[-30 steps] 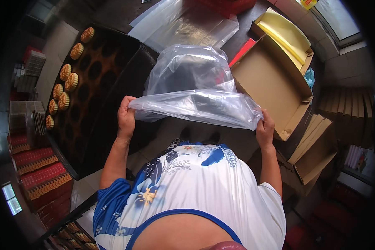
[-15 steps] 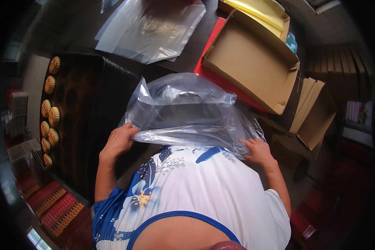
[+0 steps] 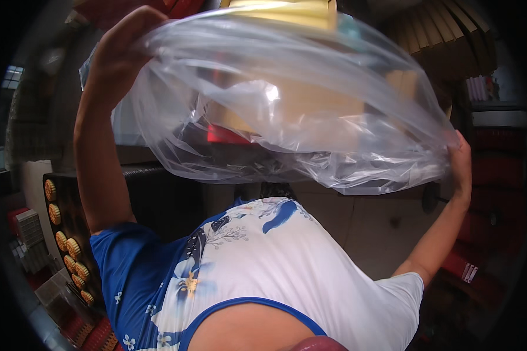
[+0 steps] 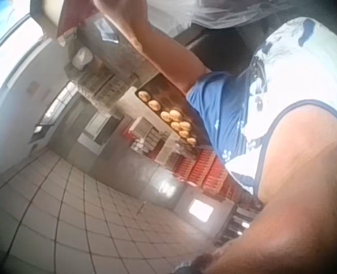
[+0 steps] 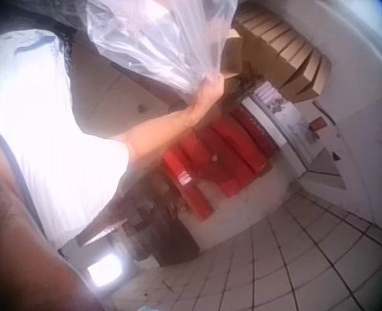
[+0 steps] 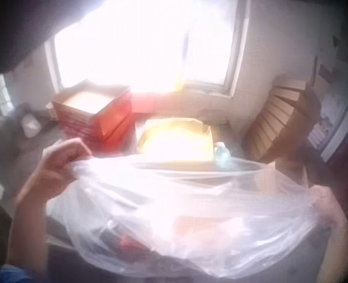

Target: The person prepares a cardboard box by lining it with a plastic bag, transfers mooncakes by hand from a large baking tray into the lined box, places a protective sheet of paper over the mooncakes, ties the bag shut, and covers the box with its lid.

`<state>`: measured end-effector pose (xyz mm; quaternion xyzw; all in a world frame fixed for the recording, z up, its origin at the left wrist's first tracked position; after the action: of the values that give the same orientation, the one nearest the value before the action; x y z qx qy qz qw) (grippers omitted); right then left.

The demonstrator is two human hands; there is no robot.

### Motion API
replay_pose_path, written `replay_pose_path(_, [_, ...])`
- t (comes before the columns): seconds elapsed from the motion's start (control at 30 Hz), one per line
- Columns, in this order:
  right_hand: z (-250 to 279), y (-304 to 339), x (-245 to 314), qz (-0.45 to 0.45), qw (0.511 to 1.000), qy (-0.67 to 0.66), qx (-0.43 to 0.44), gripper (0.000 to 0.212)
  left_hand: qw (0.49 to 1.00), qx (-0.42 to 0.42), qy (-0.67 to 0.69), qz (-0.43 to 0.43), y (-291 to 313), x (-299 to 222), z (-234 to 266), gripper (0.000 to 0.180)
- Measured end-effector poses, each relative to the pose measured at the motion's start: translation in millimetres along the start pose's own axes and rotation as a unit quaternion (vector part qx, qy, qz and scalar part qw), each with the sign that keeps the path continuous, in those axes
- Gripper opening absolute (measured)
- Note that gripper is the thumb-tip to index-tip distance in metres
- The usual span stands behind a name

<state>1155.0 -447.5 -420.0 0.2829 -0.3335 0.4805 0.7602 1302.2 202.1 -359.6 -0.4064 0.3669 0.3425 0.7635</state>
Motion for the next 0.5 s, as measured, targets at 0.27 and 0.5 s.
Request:
replay_pose_path(0.27, [-88,-253,-58,0.151,0.936,0.250,-0.195,0.020,0.977,-0.132,-0.139,0.097,-170,207,-49,0.029])
replay_pose_path(0.5, [-222,-294,-136,0.002,0.931,0.351,-0.103,0.022,0.911,-0.138,0.002,0.389,-162,424,-90,0.021])
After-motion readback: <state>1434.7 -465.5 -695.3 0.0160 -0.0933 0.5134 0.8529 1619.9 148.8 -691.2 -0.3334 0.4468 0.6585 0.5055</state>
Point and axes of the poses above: each hand's wrist, its own y-axis away from the middle knuckle, its own z-axis out of the back of the hand, x = y × z, the point moved 8 cm from there along -y, towards the middle knuckle, and after that the axes turned 1 degree about -z, right-handed, at the moved point
